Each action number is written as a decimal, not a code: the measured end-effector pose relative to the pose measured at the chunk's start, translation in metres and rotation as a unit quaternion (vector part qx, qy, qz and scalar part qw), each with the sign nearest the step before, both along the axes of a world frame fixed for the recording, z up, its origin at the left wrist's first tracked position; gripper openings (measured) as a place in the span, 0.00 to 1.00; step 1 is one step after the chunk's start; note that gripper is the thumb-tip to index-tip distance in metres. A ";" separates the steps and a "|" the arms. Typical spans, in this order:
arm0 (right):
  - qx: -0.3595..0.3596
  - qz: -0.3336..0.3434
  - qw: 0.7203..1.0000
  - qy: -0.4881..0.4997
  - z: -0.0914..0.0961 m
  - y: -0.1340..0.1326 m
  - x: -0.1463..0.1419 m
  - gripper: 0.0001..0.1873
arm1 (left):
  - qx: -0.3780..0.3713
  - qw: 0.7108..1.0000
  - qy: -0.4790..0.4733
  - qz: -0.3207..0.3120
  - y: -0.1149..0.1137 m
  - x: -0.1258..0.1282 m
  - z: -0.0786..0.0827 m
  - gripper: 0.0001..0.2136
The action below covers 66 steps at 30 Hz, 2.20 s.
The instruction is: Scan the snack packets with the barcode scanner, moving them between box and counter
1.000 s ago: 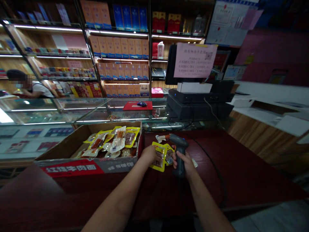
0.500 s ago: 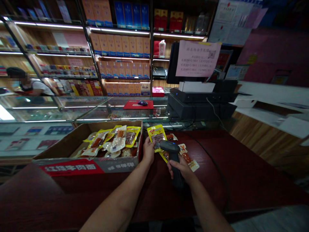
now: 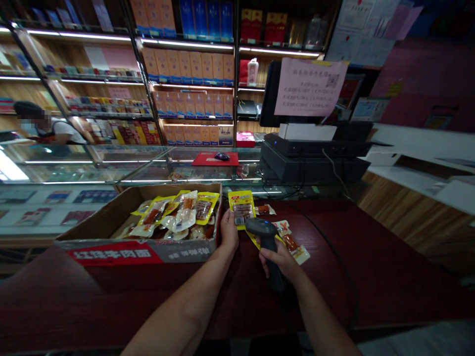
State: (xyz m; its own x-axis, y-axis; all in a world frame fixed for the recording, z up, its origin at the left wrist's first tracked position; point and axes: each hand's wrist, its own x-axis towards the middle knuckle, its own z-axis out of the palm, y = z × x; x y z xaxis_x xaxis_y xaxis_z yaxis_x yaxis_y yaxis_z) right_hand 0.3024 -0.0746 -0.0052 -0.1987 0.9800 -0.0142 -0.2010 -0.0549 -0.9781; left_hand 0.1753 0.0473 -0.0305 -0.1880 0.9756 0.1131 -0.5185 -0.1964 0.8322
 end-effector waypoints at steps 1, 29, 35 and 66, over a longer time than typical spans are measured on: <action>-0.001 0.002 1.000 0.002 -0.001 0.001 0.000 0.19 | -0.003 1.000 -0.004 -0.002 -0.001 0.001 0.002 0.19; 0.016 0.004 0.995 0.098 0.042 -0.011 -0.023 0.18 | 0.085 0.990 0.109 0.006 -0.029 -0.046 0.087 0.26; 0.017 0.023 0.996 0.082 0.067 -0.005 -0.055 0.24 | 0.062 0.958 0.244 0.136 -0.013 -0.141 0.122 0.22; 0.025 -0.182 0.969 0.165 0.013 0.015 -0.002 0.21 | 0.074 0.892 0.445 0.006 -0.012 0.002 0.035 0.12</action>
State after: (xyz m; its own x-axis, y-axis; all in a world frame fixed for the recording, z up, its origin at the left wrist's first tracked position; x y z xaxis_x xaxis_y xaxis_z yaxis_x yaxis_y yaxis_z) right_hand 0.3007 -0.0600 0.0082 0.1746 0.9838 0.0408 -0.5008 0.1244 -0.8566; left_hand 0.1772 0.0357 0.0045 0.0314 0.9360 0.3507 0.3383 -0.3401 0.8774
